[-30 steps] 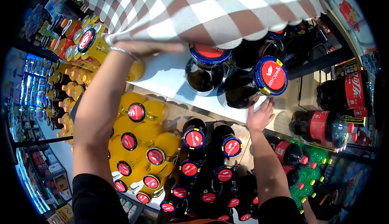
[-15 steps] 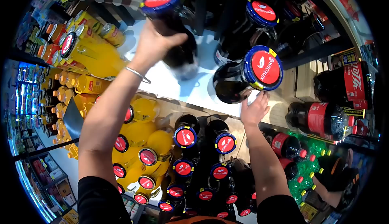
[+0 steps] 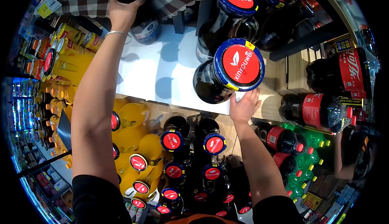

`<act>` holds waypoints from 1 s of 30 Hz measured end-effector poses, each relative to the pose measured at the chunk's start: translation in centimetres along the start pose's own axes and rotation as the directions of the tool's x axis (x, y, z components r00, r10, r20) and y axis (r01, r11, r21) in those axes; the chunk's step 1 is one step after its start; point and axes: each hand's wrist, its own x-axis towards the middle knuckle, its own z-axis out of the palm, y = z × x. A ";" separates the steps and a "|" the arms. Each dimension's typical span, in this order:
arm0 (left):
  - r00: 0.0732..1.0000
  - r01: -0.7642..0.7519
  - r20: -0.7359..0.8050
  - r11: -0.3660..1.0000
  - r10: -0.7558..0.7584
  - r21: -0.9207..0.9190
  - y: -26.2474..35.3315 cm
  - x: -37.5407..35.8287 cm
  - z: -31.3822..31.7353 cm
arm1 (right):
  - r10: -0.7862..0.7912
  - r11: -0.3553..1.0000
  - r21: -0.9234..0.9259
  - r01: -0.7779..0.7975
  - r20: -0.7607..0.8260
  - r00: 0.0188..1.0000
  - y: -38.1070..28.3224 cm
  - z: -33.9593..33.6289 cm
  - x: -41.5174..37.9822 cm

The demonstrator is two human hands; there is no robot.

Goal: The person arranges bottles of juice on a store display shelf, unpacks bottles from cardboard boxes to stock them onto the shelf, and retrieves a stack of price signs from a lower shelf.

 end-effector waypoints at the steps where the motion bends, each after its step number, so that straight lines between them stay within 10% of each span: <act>1: 0.998 -0.024 -0.054 0.999 0.025 0.026 -0.3 0.4 0.3 | 0.006 1.000 0.005 -0.006 0.011 1.000 0.0 -0.1 0.0; 15: 0.972 0.172 -0.189 0.973 -0.142 0.154 -1.0 4.3 3.4 | -0.017 1.000 0.015 0.017 0.033 0.999 0.1 -0.2 0.0; 20: 0.986 0.046 -0.156 0.993 -0.063 -0.108 -2.0 6.0 4.8 | -0.057 0.998 -0.020 0.058 0.066 0.996 0.9 0.9 0.0; 22: 0.991 0.068 -0.115 0.997 -0.072 -0.040 -1.5 6.2 4.8 | -0.006 0.953 0.302 0.019 -0.046 0.999 0.6 0.9 -0.2; 27: 0.987 -0.032 -0.159 0.918 -0.033 -0.394 1.9 4.9 5.8 | -0.034 0.983 0.183 0.032 0.004 0.999 0.6 0.6 0.1; 30: 0.971 0.208 -0.048 0.921 -0.236 -0.330 0.8 6.4 5.6 | -0.053 0.996 0.079 0.053 0.001 0.999 0.3 -0.2 0.0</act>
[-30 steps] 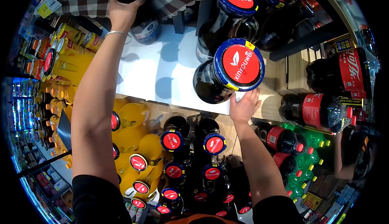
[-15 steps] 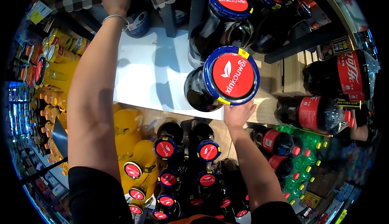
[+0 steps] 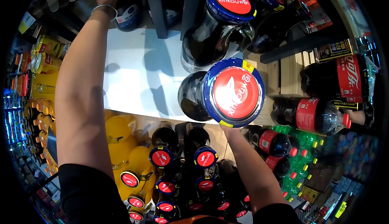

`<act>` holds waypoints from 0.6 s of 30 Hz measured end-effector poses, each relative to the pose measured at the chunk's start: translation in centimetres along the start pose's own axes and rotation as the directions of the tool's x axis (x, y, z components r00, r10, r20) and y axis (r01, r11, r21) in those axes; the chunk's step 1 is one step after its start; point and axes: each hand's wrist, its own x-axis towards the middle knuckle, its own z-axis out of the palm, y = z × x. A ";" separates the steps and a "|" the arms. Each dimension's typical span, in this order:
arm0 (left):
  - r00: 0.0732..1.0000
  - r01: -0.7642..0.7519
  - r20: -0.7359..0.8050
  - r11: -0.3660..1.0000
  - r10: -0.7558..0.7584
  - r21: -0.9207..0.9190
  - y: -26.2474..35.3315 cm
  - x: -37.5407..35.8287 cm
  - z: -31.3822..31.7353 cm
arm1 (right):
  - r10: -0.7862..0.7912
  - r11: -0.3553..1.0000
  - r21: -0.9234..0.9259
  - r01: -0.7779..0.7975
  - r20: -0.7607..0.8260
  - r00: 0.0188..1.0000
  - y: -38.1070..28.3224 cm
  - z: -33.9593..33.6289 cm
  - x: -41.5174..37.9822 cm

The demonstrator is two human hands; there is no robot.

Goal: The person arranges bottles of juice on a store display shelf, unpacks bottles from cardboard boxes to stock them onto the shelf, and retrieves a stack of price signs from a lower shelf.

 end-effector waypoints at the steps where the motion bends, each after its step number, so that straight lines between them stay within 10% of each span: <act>1: 1.000 0.004 0.001 1.000 -0.004 0.000 -0.4 0.4 -0.1 | -0.002 1.000 -0.024 0.002 0.000 1.000 0.0 0.1 0.0; 13: 0.984 -0.037 -0.162 0.981 0.068 0.190 -0.7 0.8 0.7 | 0.025 0.997 -0.069 -0.023 0.031 0.999 -0.2 0.5 0.2; 18: 0.992 -0.121 0.041 0.991 0.119 0.063 -2.0 1.2 0.3 | 0.025 0.996 -0.085 -0.023 0.023 0.999 0.3 1.1 0.0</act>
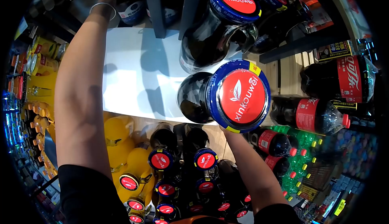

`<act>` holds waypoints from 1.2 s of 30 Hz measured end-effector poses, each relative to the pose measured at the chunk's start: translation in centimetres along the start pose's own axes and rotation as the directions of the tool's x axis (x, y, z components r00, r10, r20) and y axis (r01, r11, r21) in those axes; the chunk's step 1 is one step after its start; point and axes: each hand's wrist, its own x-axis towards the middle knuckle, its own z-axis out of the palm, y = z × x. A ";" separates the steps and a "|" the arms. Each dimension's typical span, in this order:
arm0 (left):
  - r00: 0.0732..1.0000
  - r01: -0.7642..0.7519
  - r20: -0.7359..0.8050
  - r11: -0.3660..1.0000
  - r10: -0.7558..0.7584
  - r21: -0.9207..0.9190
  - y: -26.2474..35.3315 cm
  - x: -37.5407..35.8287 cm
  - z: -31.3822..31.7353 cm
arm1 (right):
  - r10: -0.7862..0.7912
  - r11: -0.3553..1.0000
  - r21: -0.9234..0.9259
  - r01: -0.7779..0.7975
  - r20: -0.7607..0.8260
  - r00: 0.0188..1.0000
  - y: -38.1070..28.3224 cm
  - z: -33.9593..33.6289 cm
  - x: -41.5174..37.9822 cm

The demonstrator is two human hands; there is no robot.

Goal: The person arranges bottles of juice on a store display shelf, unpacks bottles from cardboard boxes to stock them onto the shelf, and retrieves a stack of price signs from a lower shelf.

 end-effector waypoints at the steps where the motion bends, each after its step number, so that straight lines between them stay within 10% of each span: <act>1: 1.000 0.006 -0.002 1.000 -0.006 -0.004 -0.4 0.0 0.2 | -0.003 1.000 -0.002 0.003 -0.004 1.000 0.2 0.1 0.0; 10: 0.991 0.129 -0.036 0.989 -0.127 0.076 -1.8 1.7 -1.4 | 0.004 1.000 -0.023 -0.004 0.023 1.000 -0.2 -0.8 -0.1; 19: 0.937 0.316 -0.069 0.916 -0.342 -0.248 -6.1 3.7 -5.1 | 0.023 1.000 -0.009 -0.023 0.042 0.999 -0.8 -1.6 0.2; 30: 0.958 0.231 -0.074 0.899 -0.277 -0.371 -4.4 0.5 -5.9 | -0.002 1.000 -0.024 0.002 0.020 1.000 1.1 1.1 -0.1; 34: 0.993 -0.070 -0.103 0.994 0.061 -0.085 -0.9 -1.0 -4.8 | -0.047 0.997 0.071 0.039 0.110 0.993 2.6 3.0 -0.2; 36: 0.999 0.023 0.047 0.985 -0.015 -0.172 0.7 -1.2 -4.7 | -0.095 0.995 0.024 0.097 -0.068 0.993 1.9 2.4 -0.5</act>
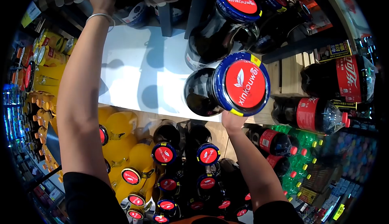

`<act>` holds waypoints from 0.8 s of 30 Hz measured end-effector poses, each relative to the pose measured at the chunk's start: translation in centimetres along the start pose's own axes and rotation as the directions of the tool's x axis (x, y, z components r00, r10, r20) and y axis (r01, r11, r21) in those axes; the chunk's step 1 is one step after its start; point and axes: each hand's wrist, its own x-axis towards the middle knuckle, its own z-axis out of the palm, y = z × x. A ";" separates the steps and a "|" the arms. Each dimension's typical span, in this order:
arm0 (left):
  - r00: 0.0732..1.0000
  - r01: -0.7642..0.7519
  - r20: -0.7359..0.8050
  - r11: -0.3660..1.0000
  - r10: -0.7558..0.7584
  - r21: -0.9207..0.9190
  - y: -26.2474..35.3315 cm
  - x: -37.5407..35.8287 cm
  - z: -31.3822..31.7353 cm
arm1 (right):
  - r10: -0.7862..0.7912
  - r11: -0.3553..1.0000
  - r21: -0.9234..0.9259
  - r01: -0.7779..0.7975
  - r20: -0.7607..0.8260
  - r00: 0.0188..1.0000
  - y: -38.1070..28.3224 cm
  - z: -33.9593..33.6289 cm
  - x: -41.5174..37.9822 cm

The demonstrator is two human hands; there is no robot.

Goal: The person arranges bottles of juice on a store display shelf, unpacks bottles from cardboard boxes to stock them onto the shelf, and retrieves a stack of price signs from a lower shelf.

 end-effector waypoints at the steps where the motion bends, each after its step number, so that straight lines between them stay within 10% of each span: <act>1: 0.994 0.105 -0.022 0.994 -0.105 -0.028 0.4 -0.2 0.0 | -0.029 1.000 0.005 0.029 -0.031 0.999 -0.2 -0.5 0.1; 5: 0.990 0.143 -0.026 0.964 -0.141 0.226 2.0 -2.0 0.5 | -0.016 1.000 0.004 0.016 -0.002 1.000 -1.6 -2.4 0.8; 24: 0.989 -0.021 0.147 0.992 0.003 0.124 2.2 -5.9 2.6 | 0.111 0.993 0.033 -0.111 0.017 0.994 -2.5 -3.5 0.8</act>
